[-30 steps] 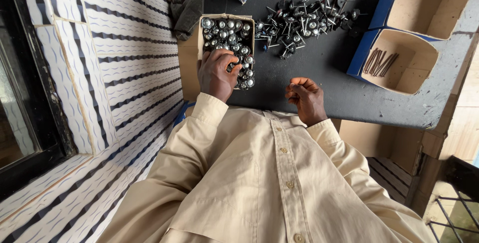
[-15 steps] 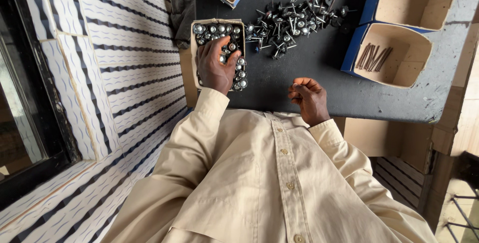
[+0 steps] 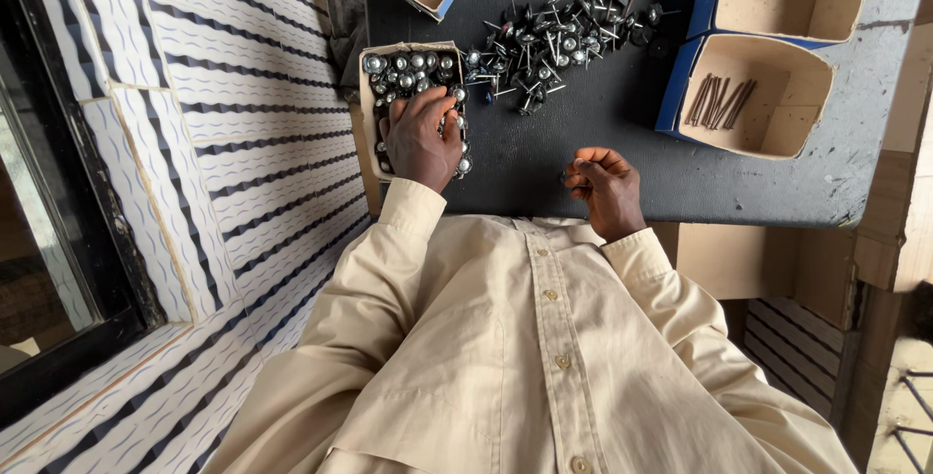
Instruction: The person assembles roofing fasteners by threading washers onto nails by hand and placing nails into cardboard boxes.
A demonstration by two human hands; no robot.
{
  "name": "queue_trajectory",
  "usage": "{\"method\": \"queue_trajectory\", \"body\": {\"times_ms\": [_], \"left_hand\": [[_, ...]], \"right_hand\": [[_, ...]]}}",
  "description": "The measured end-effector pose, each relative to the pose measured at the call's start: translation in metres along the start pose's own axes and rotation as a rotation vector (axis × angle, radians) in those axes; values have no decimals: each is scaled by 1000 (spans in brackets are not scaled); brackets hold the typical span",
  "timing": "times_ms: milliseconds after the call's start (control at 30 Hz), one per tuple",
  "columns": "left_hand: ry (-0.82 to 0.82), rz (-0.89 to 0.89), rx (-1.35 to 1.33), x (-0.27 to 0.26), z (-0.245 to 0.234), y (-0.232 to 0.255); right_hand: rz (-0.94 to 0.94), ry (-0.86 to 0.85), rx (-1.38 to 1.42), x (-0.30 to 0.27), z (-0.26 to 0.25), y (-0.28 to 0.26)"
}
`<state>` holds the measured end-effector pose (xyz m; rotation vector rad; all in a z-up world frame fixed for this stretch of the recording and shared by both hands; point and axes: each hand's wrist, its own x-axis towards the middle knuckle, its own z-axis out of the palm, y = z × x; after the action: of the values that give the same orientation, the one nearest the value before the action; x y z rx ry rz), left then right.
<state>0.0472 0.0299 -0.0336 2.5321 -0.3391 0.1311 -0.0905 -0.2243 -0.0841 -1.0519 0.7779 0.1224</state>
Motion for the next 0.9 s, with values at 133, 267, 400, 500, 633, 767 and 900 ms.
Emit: {"method": "queue_trajectory", "body": {"times_ms": [133,267,400,500,633,767,900], "left_hand": [[59,5,-56,-8,-9,6],[37,14,-198,-20,-18,11],[64,-21,-219,-40,-27,22],[82,-28,-275,-55,-31,30],[70,-26,-349,-75,-32,42],[106,-13,-370,-89,-35,55],[129,-42,-385,-94,-43,58]], "right_hand": [[-7,-3,-72,2,7,-3],[-38,2,-227,9,16,-5],[-43,5,-453,20,24,-13],[-164,-23,-544,31,33,-18],[-238,20,-621,43,52,-32],[-284,99,-737,50,68,-43],[-369,140,-894,57,70,-42]]}}
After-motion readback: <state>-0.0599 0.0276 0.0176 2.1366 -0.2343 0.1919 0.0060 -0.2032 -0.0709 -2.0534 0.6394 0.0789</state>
